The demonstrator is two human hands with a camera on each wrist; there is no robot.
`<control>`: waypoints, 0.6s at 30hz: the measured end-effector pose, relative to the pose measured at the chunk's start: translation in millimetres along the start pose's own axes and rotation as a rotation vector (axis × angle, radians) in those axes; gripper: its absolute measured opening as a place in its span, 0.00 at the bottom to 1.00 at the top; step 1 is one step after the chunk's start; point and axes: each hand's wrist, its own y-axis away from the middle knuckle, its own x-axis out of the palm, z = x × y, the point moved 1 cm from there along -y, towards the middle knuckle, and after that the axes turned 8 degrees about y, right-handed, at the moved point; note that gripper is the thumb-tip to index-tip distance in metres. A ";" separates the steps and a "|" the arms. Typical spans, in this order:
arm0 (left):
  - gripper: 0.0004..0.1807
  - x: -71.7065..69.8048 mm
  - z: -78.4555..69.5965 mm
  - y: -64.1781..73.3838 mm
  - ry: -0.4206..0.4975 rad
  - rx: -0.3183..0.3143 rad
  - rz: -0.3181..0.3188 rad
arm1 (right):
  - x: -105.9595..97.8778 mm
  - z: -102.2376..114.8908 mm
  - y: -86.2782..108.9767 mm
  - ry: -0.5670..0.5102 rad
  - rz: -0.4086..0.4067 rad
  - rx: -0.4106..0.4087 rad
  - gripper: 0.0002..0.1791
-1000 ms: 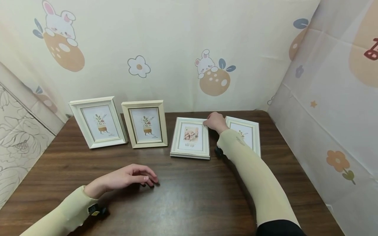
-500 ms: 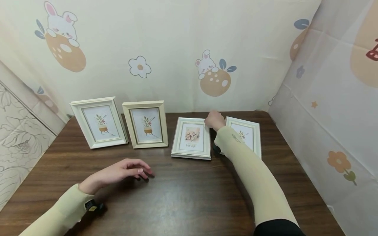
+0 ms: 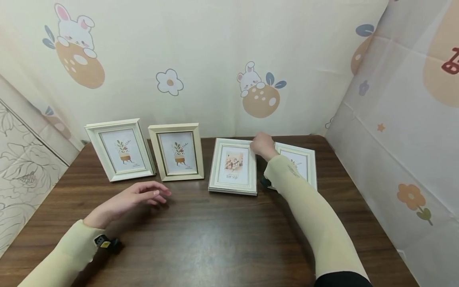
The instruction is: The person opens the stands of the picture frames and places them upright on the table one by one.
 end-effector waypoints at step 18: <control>0.21 -22.6 13.5 6.7 0.048 -0.024 -0.133 | -19.7 -2.9 31.8 -0.259 -0.064 -0.009 0.18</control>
